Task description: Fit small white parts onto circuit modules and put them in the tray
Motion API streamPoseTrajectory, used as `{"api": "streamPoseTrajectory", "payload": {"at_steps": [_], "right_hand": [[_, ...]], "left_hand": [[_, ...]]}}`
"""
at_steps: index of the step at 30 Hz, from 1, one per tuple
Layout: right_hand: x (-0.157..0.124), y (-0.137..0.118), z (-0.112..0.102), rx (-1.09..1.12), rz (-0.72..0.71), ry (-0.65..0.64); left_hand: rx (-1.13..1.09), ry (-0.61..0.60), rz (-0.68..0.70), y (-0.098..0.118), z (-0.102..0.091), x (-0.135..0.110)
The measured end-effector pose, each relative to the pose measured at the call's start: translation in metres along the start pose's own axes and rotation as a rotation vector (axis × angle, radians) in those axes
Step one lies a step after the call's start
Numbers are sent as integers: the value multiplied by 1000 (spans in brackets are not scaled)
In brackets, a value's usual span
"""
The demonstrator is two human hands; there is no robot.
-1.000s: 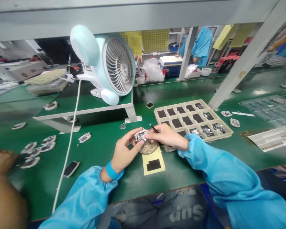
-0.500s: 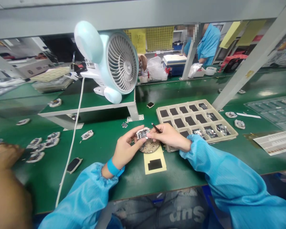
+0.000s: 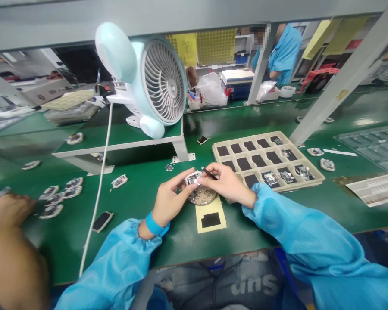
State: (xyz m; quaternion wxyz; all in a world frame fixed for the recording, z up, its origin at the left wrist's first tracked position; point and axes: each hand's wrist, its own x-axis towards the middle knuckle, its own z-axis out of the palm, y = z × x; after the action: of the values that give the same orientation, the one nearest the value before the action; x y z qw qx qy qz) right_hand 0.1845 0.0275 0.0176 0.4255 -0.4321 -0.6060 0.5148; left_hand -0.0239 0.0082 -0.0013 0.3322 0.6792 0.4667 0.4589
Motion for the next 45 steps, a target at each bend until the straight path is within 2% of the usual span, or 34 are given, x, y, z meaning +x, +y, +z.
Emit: {"api": "streamPoseTrajectory", "payload": {"at_steps": [4, 9, 11, 16, 26, 33, 35, 40, 45], "right_hand": [[-2, 5, 1, 9, -76, 34], [-6, 3, -3, -46, -45, 23], [-8, 1, -2, -79, -1, 19], [-10, 0, 0, -55, 20, 7], [-10, 4, -2, 19, -9, -2], [-9, 4, -4, 4, 60, -35], [-9, 4, -3, -33, 42, -21], [-10, 4, 1, -59, -73, 95], [-10, 3, 1, -55, -112, 36]], "left_hand": [[-256, -19, -98, 1, 4, 2], [-357, 7, -107, 2, 7, 3], [-306, 36, -75, 1, 8, 1], [-11, 77, 53, 0, 7, -4], [-214, 40, -16, -1, 10, -4], [-1, 73, 92, 5, 7, -4], [-69, 68, 46, 5, 8, -4], [-438, -17, -147, 2, 12, 0], [-564, -53, -212, 6, 14, 0]]}}
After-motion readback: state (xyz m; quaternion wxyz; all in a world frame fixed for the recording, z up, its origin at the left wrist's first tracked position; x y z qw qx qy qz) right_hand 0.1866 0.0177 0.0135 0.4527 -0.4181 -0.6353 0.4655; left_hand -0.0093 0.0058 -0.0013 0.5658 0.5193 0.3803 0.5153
